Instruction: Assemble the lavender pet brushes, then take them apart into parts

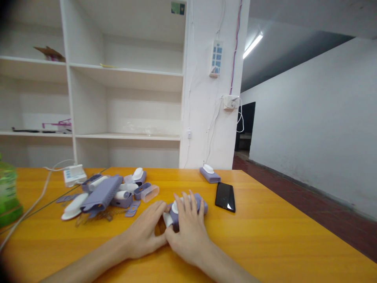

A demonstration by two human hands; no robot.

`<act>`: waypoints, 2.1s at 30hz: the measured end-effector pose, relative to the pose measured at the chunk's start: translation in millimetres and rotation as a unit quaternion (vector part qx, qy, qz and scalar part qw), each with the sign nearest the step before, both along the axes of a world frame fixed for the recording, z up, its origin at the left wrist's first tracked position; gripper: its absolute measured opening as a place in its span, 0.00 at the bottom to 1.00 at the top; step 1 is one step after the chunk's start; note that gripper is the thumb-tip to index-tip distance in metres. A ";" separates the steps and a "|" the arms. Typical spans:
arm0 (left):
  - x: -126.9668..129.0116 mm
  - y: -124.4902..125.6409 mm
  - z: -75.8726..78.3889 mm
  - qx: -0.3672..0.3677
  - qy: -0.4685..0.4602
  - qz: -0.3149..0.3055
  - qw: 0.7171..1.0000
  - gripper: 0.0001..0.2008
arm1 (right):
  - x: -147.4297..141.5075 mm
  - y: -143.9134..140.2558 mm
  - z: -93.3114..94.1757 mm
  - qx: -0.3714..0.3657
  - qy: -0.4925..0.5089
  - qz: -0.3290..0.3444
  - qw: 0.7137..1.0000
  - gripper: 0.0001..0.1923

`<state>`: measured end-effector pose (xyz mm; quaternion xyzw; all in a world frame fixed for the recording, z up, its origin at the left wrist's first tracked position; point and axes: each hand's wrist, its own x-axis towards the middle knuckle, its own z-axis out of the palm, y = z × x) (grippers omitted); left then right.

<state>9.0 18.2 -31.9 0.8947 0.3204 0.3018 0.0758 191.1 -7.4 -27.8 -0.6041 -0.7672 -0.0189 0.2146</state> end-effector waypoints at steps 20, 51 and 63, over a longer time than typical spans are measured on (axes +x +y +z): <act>-27.0 4.1 1.0 -0.101 -0.024 -0.030 0.994 0.31 | 57.7 10.9 17.3 0.032 0.015 0.159 0.987 0.48; -110.7 72.6 32.3 0.204 0.152 0.189 0.948 0.18 | 77.6 32.2 0.4 -0.025 0.111 0.151 0.982 0.53; -108.2 84.2 14.1 0.175 0.089 0.182 0.964 0.21 | 75.0 28.0 7.3 -0.017 0.110 0.153 0.982 0.51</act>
